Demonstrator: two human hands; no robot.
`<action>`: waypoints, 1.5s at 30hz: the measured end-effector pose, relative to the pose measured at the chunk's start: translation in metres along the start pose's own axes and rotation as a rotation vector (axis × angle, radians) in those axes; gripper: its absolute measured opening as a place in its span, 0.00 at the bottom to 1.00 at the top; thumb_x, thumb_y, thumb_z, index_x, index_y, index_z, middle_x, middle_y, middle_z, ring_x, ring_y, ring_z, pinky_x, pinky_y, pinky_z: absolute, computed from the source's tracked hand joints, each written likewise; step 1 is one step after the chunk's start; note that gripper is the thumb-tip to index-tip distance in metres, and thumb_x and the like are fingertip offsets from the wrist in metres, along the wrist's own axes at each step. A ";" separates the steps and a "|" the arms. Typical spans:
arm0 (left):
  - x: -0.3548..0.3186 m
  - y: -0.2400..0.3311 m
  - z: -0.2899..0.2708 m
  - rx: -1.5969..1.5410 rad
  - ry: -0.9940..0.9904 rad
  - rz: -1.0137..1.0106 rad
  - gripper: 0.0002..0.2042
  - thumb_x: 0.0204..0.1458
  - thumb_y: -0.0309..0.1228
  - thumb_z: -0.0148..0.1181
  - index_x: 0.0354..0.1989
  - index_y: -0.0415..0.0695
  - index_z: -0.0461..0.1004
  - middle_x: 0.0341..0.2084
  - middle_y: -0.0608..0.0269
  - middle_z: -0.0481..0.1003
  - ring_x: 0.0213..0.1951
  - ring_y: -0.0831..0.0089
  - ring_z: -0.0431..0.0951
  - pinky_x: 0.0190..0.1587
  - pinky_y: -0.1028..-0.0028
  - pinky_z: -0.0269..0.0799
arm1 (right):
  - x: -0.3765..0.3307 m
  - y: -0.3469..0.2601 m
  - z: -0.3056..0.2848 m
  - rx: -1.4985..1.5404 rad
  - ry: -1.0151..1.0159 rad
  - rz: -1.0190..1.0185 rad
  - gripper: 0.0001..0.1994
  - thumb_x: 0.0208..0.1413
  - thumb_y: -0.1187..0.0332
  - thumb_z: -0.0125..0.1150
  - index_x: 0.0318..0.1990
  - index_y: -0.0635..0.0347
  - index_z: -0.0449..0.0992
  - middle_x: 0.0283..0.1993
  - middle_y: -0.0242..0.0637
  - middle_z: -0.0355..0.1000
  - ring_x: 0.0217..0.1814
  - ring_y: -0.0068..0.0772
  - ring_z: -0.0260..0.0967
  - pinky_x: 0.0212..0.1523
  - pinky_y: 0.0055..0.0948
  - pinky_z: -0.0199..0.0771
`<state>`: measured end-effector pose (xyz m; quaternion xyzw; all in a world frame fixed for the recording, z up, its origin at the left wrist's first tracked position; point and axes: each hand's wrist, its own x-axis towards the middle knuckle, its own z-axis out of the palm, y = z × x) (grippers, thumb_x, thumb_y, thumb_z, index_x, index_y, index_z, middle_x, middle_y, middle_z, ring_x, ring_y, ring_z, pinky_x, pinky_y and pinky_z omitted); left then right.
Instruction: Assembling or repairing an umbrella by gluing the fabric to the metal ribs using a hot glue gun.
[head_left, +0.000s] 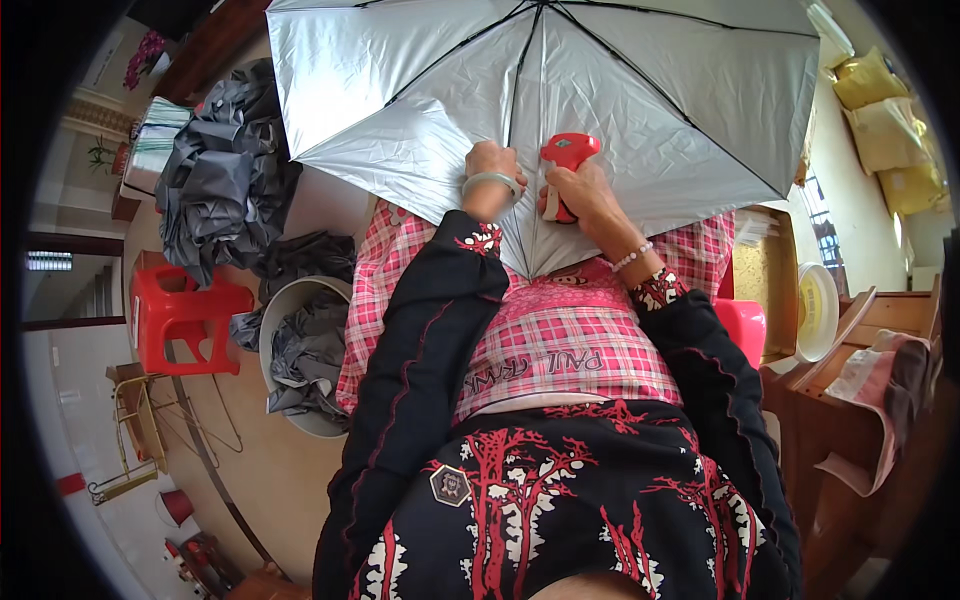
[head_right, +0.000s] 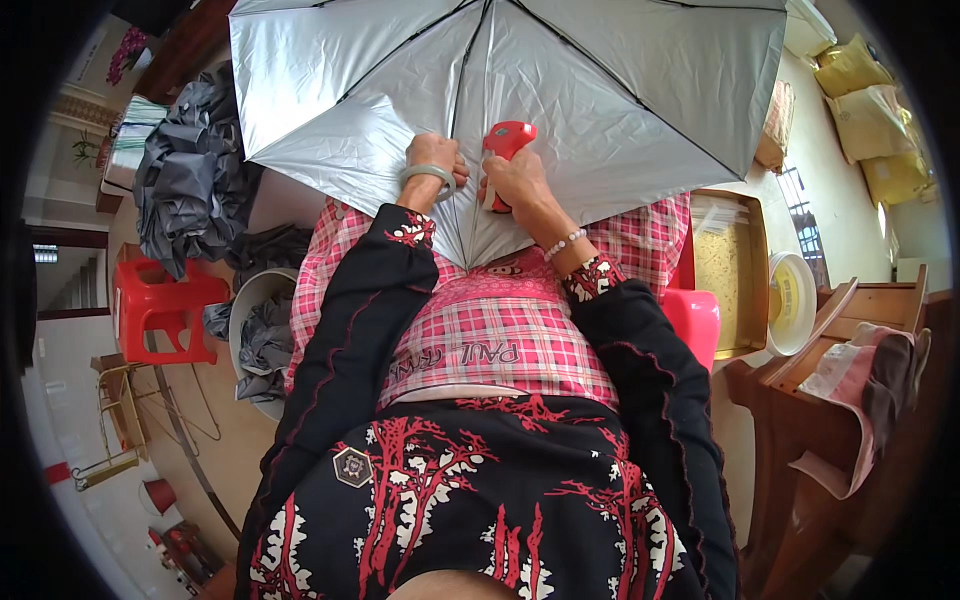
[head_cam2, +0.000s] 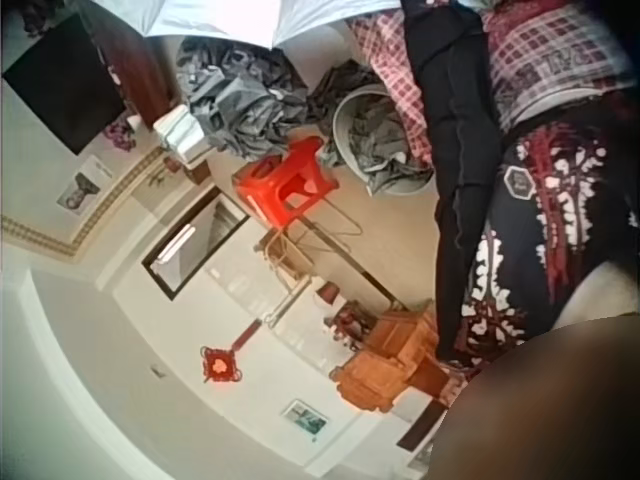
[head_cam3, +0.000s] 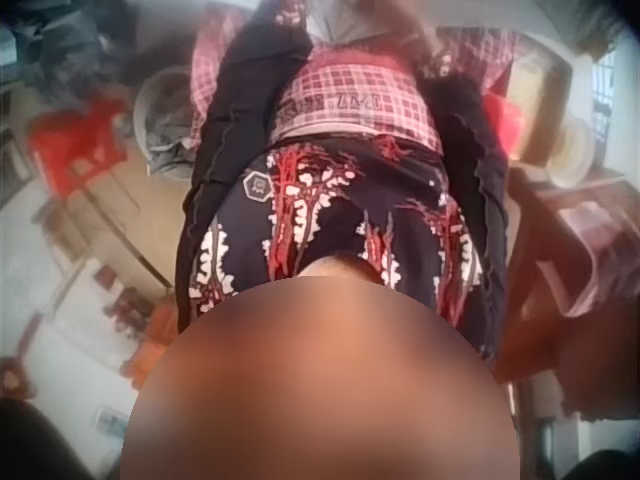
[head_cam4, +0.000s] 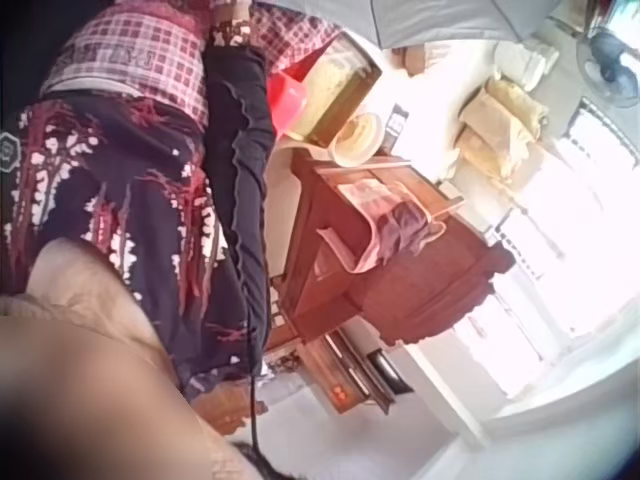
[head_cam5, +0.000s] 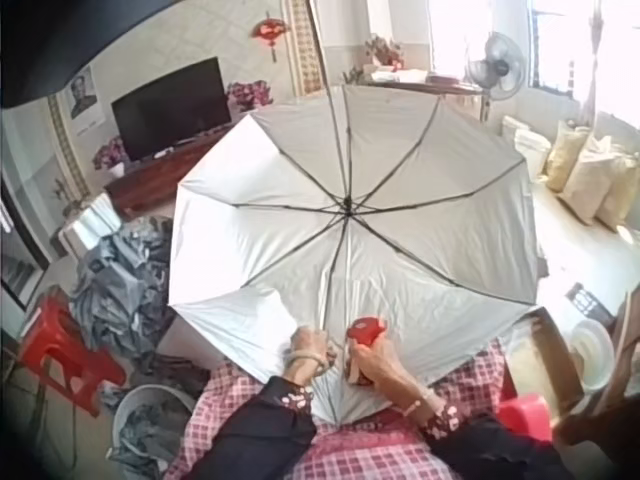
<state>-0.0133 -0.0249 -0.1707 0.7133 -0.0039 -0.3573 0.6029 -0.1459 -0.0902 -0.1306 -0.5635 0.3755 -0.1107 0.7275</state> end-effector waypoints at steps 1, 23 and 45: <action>-0.004 0.003 0.001 0.055 -0.004 0.005 0.11 0.48 0.25 0.45 0.20 0.28 0.68 0.14 0.44 0.72 0.14 0.55 0.74 0.13 0.62 0.69 | -0.003 0.000 -0.001 0.019 -0.001 0.017 0.09 0.46 0.73 0.51 0.33 0.72 0.68 0.22 0.42 0.69 0.20 0.35 0.69 0.19 0.31 0.70; -0.028 -0.005 0.013 0.181 -0.079 0.208 0.09 0.48 0.26 0.47 0.24 0.33 0.72 0.14 0.54 0.72 0.12 0.69 0.71 0.11 0.72 0.64 | -0.002 -0.003 -0.042 0.426 -0.386 0.233 0.16 0.54 0.65 0.47 0.49 0.62 0.62 0.34 0.47 0.70 0.33 0.41 0.72 0.32 0.44 0.77; -0.033 -0.004 0.018 0.290 -0.161 0.311 0.09 0.48 0.27 0.46 0.23 0.34 0.70 0.13 0.59 0.70 0.09 0.76 0.66 0.11 0.75 0.61 | 0.009 -0.002 -0.047 0.272 -0.446 0.258 0.13 0.55 0.63 0.45 0.43 0.62 0.64 0.30 0.43 0.72 0.27 0.34 0.72 0.14 0.27 0.71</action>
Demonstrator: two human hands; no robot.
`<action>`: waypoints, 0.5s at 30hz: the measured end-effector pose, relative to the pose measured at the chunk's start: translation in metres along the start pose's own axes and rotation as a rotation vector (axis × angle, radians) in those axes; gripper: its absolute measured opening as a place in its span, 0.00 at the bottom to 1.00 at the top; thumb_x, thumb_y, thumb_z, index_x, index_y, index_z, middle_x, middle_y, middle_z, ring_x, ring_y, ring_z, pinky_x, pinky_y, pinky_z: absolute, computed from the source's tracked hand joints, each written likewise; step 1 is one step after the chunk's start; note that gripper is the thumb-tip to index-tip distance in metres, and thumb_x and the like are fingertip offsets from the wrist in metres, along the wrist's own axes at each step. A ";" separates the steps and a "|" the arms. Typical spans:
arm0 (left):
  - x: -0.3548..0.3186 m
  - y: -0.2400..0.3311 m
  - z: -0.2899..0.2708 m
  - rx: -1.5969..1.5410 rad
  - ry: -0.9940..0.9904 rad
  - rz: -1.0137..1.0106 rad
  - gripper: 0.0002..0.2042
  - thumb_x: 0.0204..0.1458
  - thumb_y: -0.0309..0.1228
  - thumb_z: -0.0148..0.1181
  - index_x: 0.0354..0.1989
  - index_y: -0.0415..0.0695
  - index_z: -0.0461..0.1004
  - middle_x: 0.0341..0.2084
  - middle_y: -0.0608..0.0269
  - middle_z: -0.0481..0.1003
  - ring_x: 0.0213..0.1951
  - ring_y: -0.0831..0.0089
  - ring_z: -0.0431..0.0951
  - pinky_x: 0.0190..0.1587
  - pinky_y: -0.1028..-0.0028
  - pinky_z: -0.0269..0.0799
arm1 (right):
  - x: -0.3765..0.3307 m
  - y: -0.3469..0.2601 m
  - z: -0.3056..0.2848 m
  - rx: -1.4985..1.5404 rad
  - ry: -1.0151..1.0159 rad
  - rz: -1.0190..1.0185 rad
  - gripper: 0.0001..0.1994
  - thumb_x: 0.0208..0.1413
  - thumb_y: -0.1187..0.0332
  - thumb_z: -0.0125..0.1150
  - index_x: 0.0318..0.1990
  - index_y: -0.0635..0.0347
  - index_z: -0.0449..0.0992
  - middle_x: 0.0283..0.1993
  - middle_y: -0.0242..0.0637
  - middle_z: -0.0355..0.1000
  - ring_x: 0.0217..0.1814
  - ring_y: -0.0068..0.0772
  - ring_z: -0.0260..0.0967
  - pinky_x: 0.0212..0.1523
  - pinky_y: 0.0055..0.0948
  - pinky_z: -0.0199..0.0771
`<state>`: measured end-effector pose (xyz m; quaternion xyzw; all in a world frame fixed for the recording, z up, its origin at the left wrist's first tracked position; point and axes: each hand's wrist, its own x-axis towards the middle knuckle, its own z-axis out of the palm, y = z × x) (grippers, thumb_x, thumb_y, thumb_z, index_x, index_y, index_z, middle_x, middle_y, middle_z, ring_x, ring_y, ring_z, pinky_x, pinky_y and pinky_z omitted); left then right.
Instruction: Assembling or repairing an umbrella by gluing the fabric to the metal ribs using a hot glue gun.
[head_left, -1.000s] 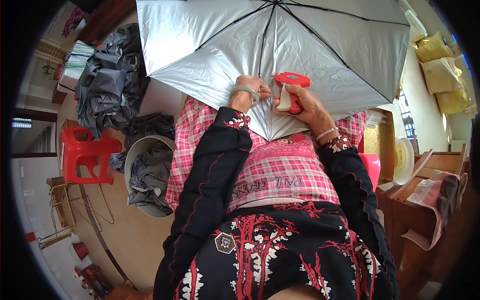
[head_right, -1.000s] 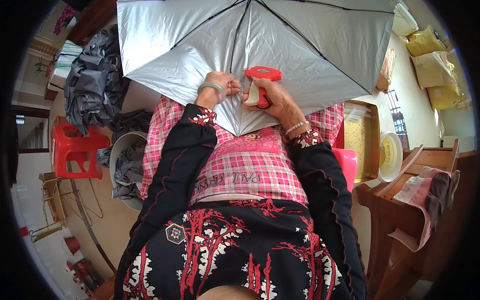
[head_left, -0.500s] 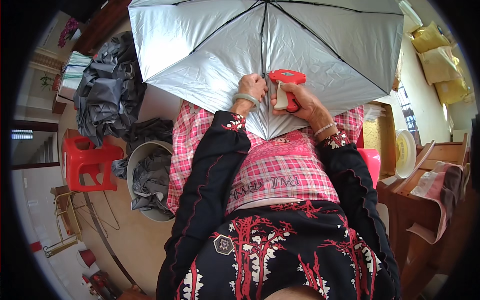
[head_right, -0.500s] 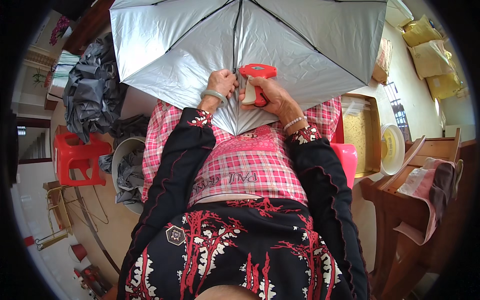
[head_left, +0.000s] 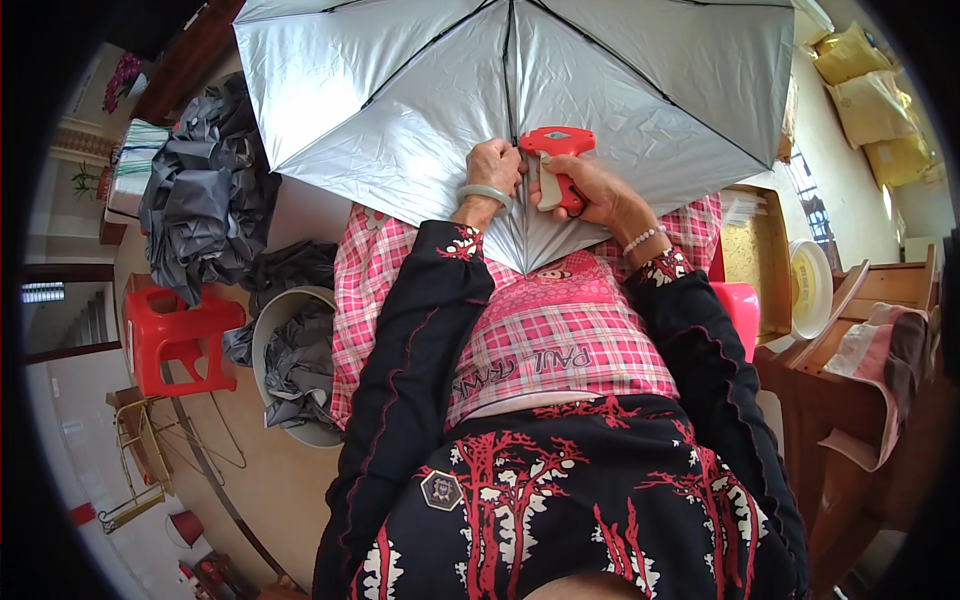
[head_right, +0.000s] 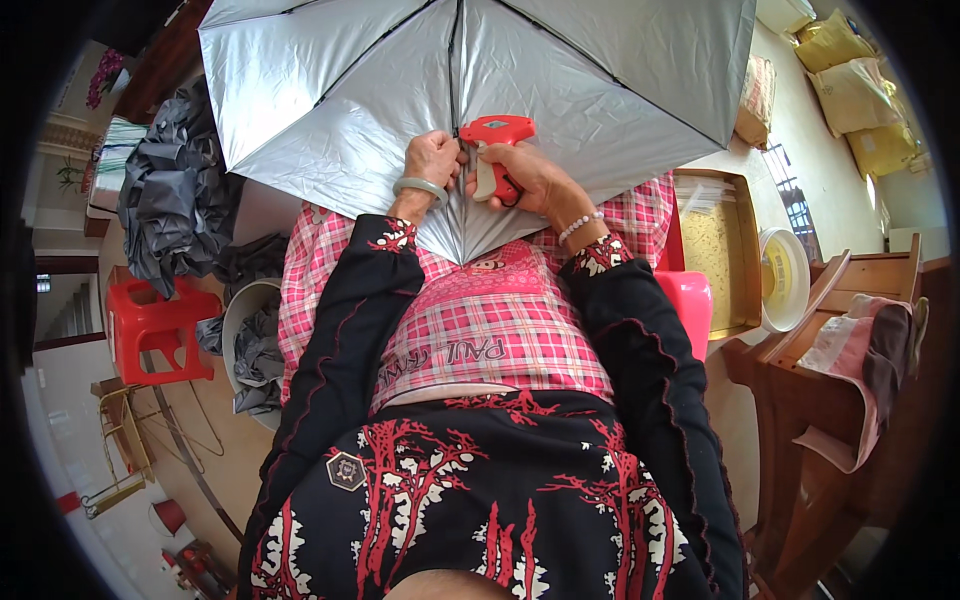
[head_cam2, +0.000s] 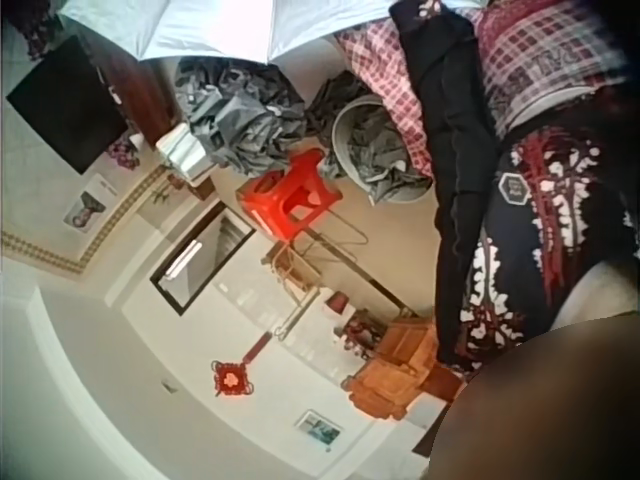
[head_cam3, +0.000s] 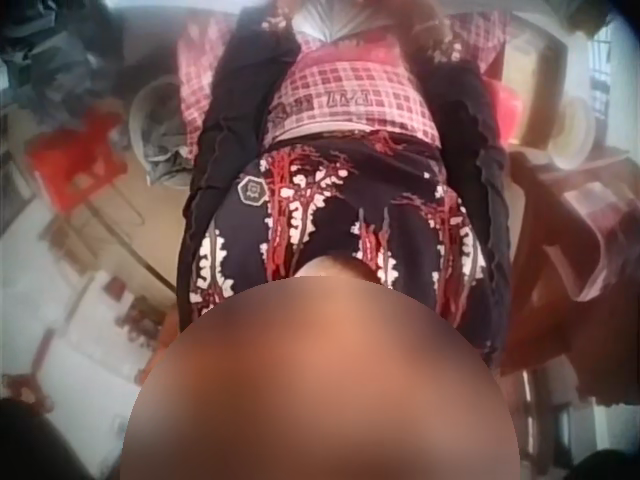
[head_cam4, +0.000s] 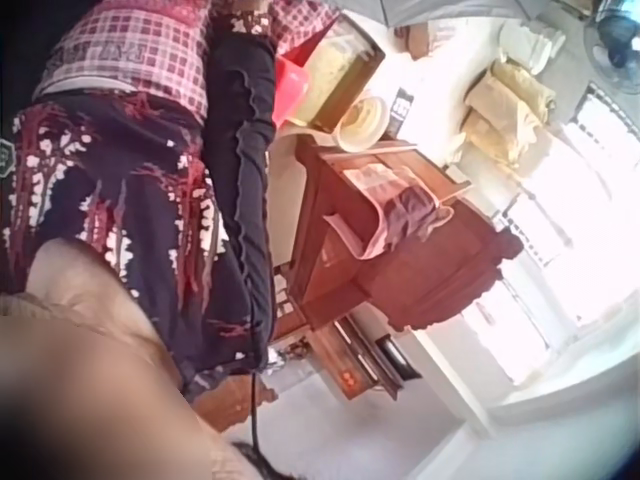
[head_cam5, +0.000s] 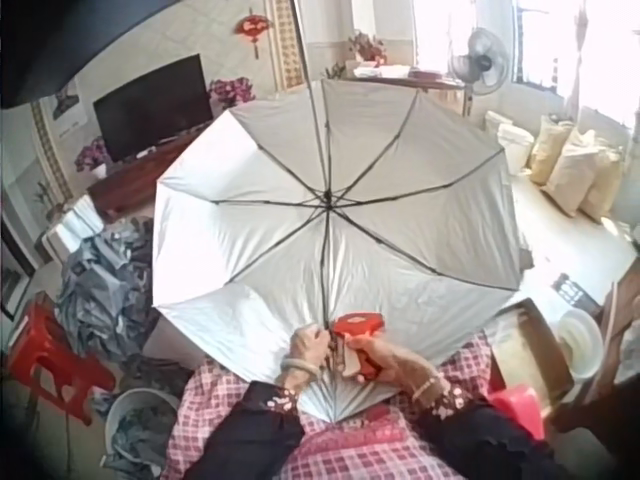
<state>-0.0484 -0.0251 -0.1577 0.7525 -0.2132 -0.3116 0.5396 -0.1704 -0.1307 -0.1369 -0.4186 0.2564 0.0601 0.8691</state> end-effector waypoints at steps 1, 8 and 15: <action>0.001 0.000 -0.001 0.022 -0.005 0.009 0.09 0.48 0.27 0.46 0.23 0.34 0.70 0.13 0.59 0.70 0.10 0.76 0.66 0.11 0.75 0.62 | 0.000 -0.001 0.003 0.001 0.001 -0.001 0.13 0.55 0.63 0.45 0.43 0.62 0.64 0.30 0.43 0.72 0.27 0.34 0.72 0.14 0.27 0.71; 0.006 -0.004 -0.005 0.074 -0.060 0.059 0.10 0.48 0.27 0.45 0.24 0.34 0.71 0.14 0.58 0.71 0.10 0.74 0.67 0.11 0.74 0.63 | 0.009 0.003 0.007 -0.105 0.176 -0.088 0.10 0.51 0.67 0.49 0.37 0.65 0.68 0.26 0.41 0.71 0.23 0.33 0.70 0.15 0.29 0.70; 0.009 -0.001 0.001 0.087 -0.041 -0.052 0.08 0.48 0.26 0.46 0.25 0.34 0.70 0.14 0.56 0.71 0.09 0.73 0.68 0.10 0.74 0.63 | 0.005 0.006 0.020 -0.169 0.228 -0.243 0.09 0.48 0.70 0.50 0.31 0.68 0.70 0.23 0.40 0.70 0.21 0.31 0.69 0.17 0.30 0.69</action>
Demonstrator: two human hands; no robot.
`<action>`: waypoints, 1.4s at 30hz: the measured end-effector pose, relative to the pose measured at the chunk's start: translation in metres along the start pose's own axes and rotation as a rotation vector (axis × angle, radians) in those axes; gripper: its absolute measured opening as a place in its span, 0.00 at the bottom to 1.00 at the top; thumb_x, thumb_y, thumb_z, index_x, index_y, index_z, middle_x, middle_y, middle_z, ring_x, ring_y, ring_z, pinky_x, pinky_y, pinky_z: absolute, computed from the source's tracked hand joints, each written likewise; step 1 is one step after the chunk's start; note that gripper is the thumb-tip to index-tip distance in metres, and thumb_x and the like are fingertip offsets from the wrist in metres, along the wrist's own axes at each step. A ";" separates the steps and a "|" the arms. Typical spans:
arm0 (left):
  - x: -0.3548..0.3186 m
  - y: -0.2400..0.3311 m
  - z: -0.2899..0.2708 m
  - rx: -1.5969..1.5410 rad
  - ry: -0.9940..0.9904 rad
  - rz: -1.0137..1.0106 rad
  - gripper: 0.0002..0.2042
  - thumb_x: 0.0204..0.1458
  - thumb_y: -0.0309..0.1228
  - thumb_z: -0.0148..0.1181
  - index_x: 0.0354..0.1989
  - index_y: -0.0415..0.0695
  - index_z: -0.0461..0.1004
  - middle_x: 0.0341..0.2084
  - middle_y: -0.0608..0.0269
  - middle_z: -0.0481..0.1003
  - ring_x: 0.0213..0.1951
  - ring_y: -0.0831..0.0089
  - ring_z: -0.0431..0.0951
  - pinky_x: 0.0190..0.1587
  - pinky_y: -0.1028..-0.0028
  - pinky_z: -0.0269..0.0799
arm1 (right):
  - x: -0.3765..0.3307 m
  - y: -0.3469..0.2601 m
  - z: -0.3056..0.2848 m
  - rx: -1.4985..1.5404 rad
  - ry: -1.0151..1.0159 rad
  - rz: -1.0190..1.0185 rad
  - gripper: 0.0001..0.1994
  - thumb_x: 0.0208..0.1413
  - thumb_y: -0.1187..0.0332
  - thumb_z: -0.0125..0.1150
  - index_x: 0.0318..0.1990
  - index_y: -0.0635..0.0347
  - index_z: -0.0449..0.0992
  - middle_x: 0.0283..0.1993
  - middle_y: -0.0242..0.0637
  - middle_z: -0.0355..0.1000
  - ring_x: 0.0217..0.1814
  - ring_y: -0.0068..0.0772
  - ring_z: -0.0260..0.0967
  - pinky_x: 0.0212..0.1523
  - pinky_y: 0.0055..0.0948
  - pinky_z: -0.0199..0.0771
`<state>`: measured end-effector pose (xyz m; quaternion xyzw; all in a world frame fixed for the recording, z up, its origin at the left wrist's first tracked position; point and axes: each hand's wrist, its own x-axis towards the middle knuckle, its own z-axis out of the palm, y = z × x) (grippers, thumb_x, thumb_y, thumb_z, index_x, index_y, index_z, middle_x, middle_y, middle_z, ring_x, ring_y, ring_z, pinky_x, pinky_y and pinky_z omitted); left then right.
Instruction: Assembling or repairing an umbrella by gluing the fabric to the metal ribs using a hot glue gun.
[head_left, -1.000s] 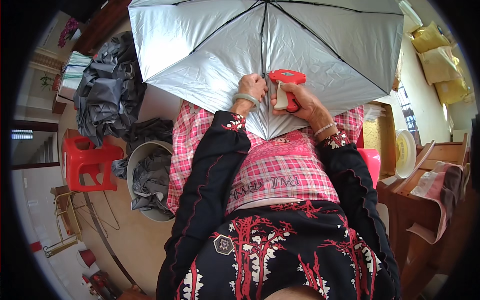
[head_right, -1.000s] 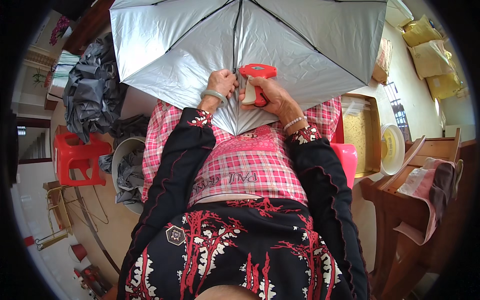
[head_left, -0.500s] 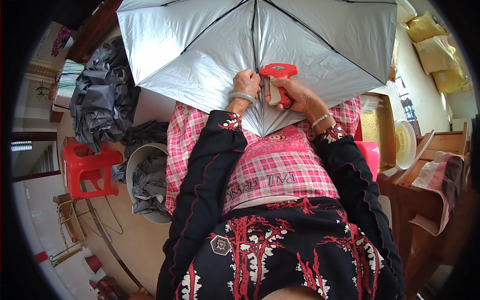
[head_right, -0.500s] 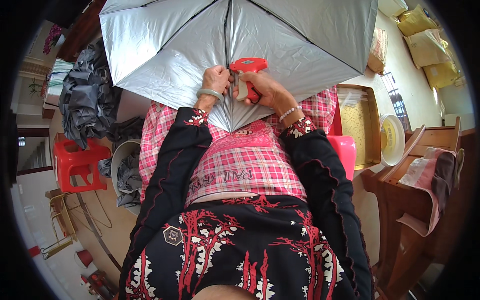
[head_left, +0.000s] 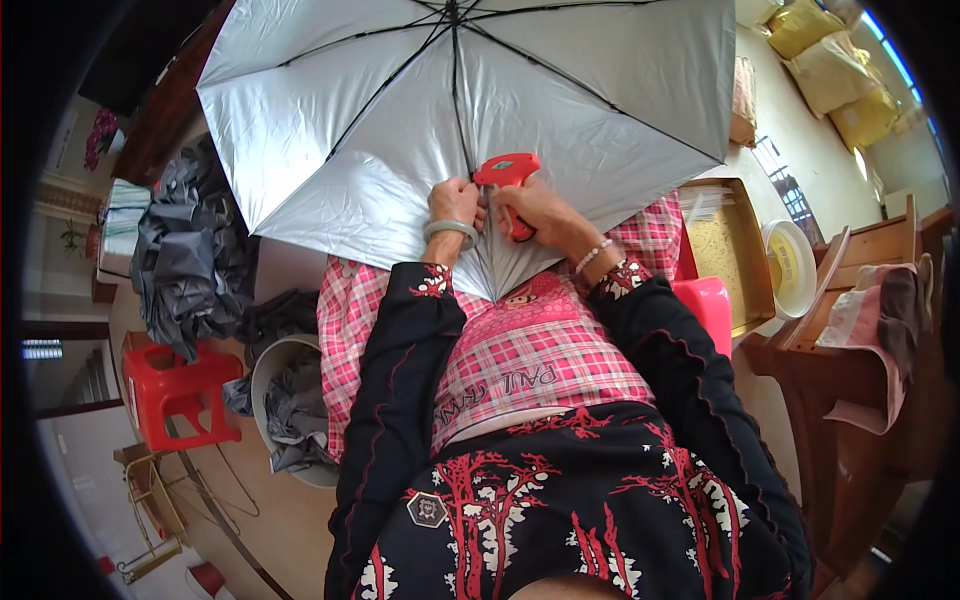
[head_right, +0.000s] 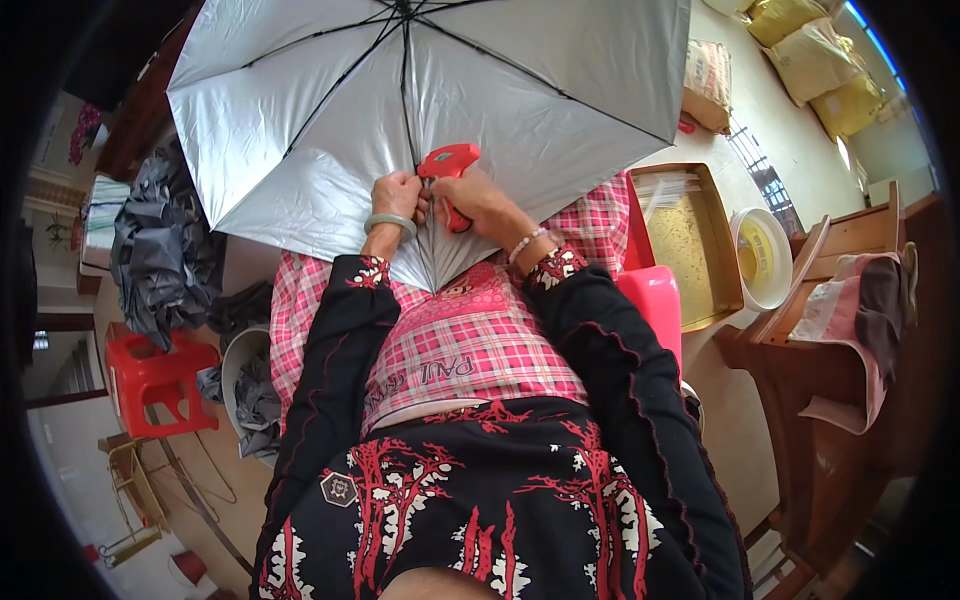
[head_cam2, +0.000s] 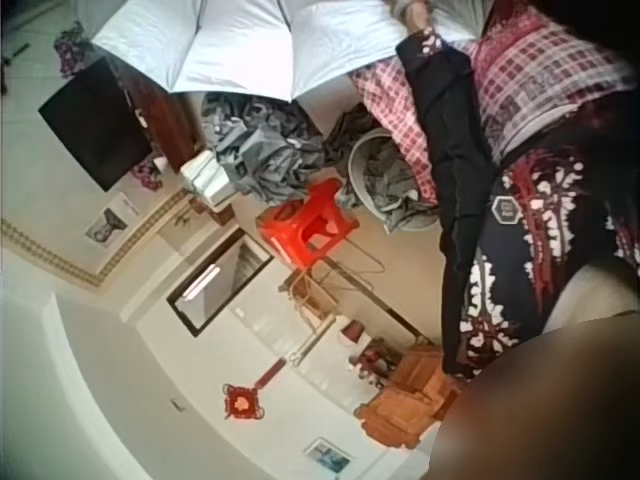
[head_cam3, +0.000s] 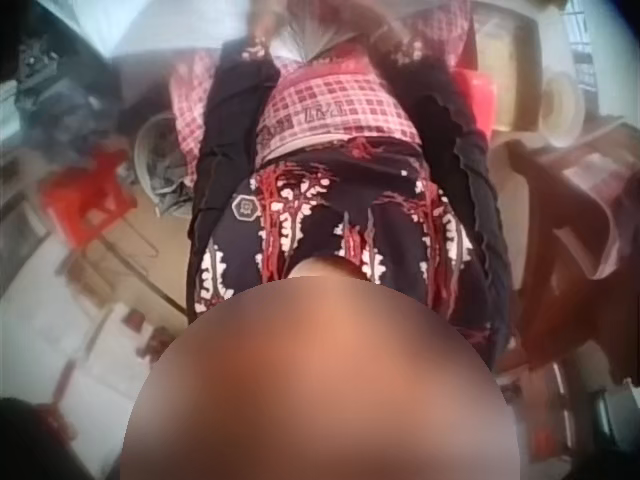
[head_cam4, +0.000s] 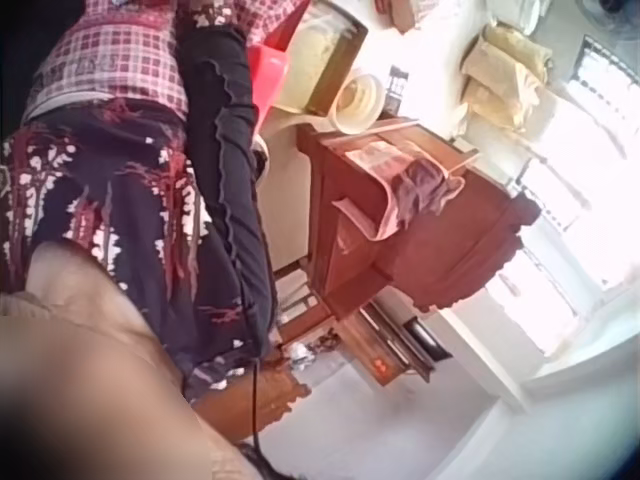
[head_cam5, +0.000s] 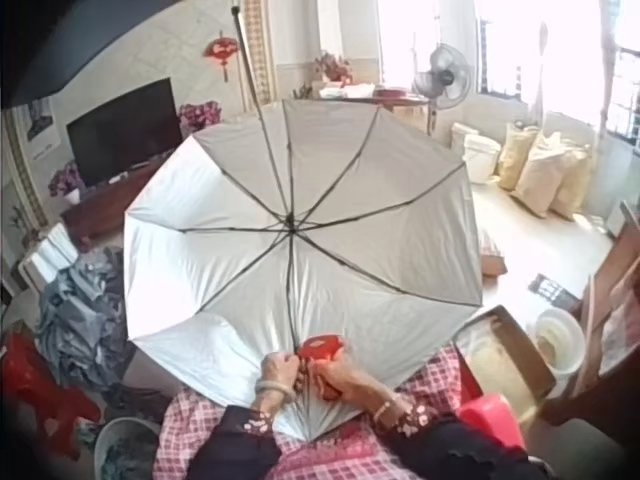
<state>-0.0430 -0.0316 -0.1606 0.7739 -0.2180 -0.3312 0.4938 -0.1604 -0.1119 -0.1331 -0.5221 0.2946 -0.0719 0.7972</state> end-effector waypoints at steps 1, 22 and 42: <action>-0.001 0.001 0.001 -0.013 0.040 -0.011 0.08 0.48 0.25 0.46 0.25 0.34 0.69 0.14 0.56 0.71 0.09 0.72 0.69 0.10 0.73 0.63 | -0.005 -0.001 0.002 0.032 0.024 -0.034 0.08 0.47 0.70 0.50 0.29 0.69 0.70 0.23 0.40 0.70 0.20 0.31 0.69 0.17 0.29 0.68; 0.057 0.079 -0.073 0.661 -0.122 -0.034 0.10 0.43 0.29 0.50 0.25 0.31 0.71 0.13 0.53 0.72 0.13 0.66 0.73 0.21 0.70 0.71 | -0.056 -0.102 -0.031 -0.285 0.307 -0.412 0.12 0.49 0.66 0.52 0.35 0.68 0.69 0.25 0.37 0.70 0.27 0.26 0.70 0.26 0.23 0.69; 0.171 0.101 -0.066 1.007 -0.208 0.245 0.14 0.44 0.38 0.55 0.31 0.38 0.75 0.33 0.44 0.73 0.37 0.51 0.74 0.40 0.60 0.69 | 0.079 -0.194 -0.059 -0.849 0.083 -0.061 0.14 0.43 0.68 0.53 0.37 0.66 0.67 0.25 0.54 0.70 0.30 0.56 0.68 0.30 0.44 0.67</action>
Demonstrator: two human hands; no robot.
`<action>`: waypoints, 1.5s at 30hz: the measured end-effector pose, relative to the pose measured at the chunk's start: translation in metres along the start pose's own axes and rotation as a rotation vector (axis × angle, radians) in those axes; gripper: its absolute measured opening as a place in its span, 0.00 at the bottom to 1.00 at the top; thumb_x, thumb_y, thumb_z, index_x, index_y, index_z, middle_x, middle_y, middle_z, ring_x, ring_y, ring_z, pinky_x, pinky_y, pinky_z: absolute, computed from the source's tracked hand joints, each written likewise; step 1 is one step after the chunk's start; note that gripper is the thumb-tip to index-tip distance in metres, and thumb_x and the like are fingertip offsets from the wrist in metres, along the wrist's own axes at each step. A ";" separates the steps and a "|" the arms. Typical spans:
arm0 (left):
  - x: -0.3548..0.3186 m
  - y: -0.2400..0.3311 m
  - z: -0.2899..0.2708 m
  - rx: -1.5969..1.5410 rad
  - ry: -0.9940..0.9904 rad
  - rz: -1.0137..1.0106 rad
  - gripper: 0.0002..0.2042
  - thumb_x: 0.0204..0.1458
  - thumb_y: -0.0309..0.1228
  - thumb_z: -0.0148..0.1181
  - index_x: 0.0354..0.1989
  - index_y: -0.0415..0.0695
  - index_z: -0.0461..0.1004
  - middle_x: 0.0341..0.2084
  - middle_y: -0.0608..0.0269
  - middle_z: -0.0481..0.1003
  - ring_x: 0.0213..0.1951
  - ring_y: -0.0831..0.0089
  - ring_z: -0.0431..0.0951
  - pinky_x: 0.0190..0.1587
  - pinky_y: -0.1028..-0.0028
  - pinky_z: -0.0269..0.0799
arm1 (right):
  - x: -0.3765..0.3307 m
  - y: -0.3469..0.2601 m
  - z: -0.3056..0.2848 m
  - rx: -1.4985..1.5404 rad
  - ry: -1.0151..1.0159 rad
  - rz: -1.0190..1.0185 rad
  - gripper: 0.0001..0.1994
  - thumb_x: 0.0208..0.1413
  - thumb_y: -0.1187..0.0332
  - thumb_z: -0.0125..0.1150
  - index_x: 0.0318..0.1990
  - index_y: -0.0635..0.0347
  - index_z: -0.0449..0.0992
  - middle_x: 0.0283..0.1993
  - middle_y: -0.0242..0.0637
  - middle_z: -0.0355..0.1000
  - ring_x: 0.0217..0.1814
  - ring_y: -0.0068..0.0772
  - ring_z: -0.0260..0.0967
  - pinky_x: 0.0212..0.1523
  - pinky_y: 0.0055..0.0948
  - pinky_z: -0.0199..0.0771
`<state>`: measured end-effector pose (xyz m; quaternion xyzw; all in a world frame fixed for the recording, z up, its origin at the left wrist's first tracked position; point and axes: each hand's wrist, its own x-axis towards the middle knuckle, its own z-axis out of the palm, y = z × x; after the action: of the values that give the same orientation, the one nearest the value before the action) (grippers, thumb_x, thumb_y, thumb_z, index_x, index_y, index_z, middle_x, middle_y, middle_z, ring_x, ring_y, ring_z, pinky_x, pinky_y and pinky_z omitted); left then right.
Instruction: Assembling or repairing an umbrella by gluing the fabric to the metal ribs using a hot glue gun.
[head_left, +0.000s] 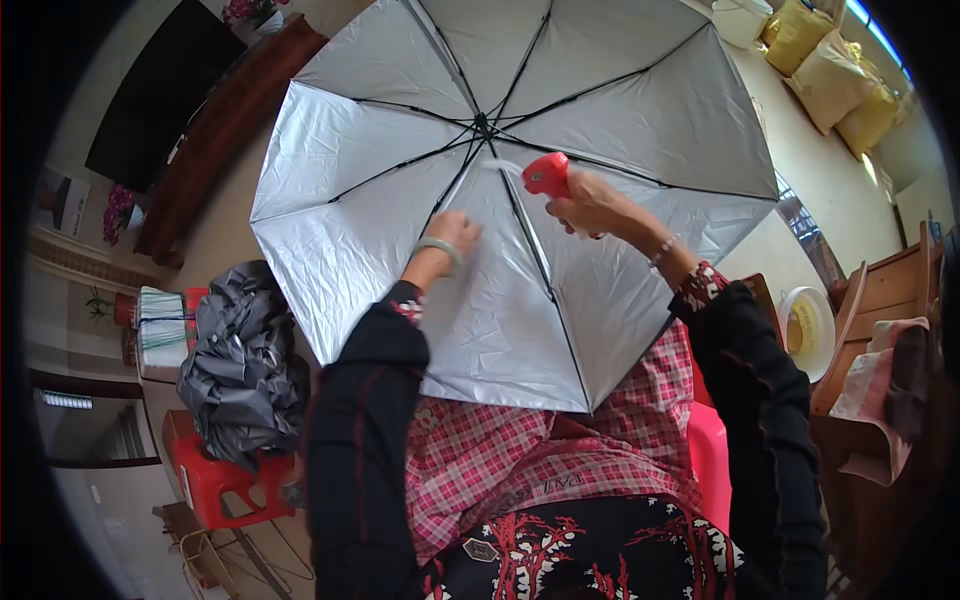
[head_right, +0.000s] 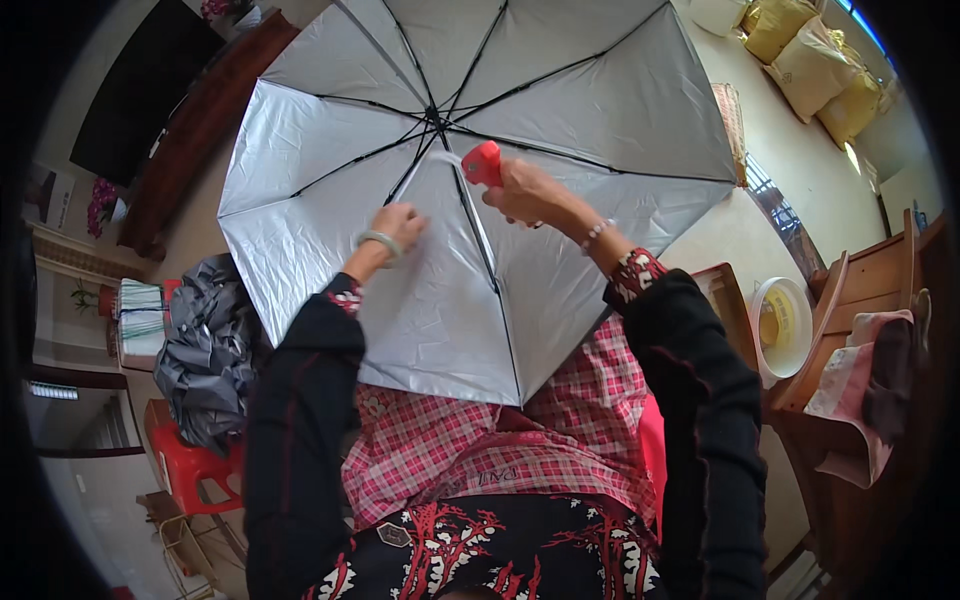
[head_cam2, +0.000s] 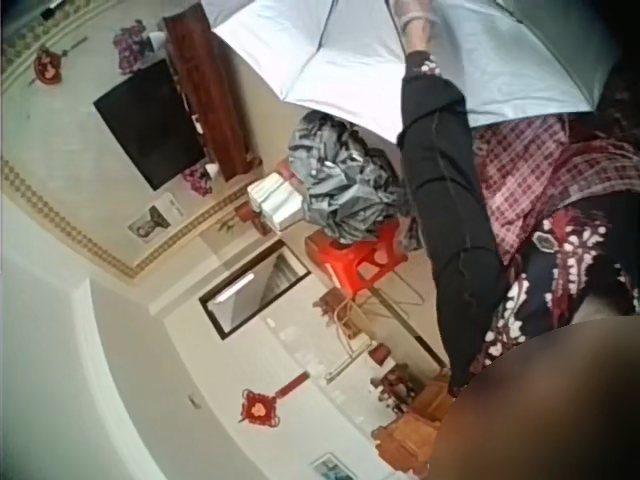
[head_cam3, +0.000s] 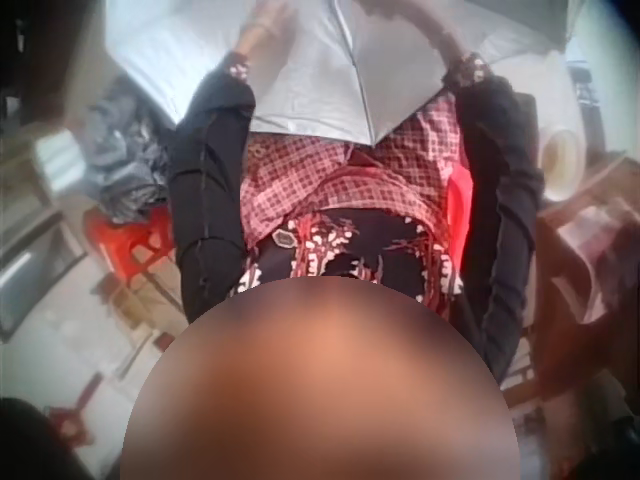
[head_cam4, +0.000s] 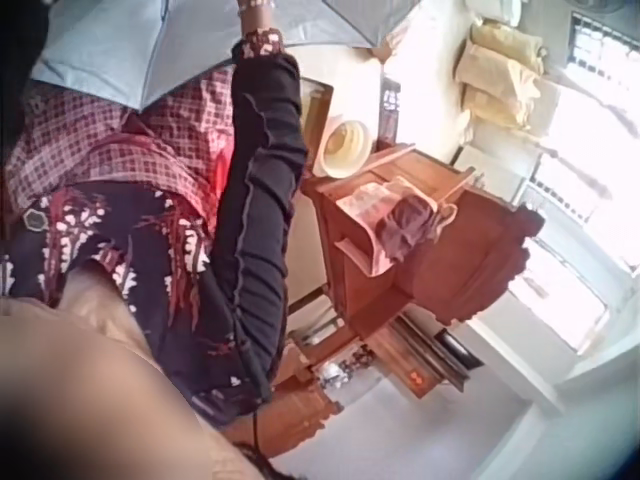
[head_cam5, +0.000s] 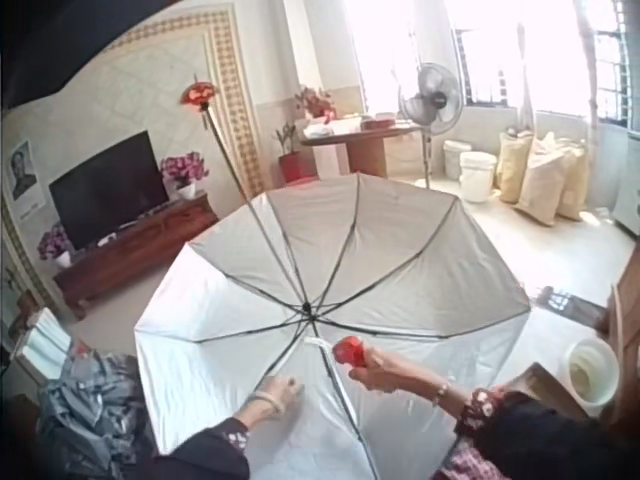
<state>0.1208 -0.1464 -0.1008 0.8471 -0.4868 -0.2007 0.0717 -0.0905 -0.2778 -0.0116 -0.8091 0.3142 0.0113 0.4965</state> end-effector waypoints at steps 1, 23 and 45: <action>0.008 0.019 0.013 -0.196 0.041 -0.034 0.15 0.43 0.39 0.56 0.30 0.38 0.74 0.31 0.44 0.73 0.37 0.50 0.74 0.40 0.60 0.69 | 0.013 0.006 0.001 0.000 0.004 0.010 0.14 0.43 0.68 0.53 0.37 0.66 0.67 0.25 0.54 0.70 0.30 0.56 0.68 0.30 0.44 0.67; 0.033 -0.003 0.065 -0.971 0.374 -0.060 0.16 0.44 0.29 0.54 0.42 0.34 0.71 0.21 0.59 0.74 0.20 0.77 0.74 0.24 0.78 0.70 | 0.086 0.029 0.105 0.987 0.172 0.236 0.08 0.46 0.73 0.50 0.33 0.69 0.67 0.24 0.40 0.68 0.22 0.33 0.70 0.22 0.30 0.71; 0.032 0.002 0.063 -0.633 0.454 0.032 0.13 0.45 0.31 0.53 0.37 0.38 0.74 0.26 0.56 0.76 0.28 0.71 0.76 0.34 0.74 0.71 | 0.089 0.059 0.086 1.482 -0.332 0.195 0.15 0.51 0.67 0.52 0.46 0.62 0.63 0.31 0.42 0.70 0.31 0.36 0.71 0.35 0.39 0.74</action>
<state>0.1075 -0.1707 -0.1659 0.7982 -0.3856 -0.1474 0.4387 -0.0240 -0.2708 -0.1317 -0.2209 0.2310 -0.0372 0.9468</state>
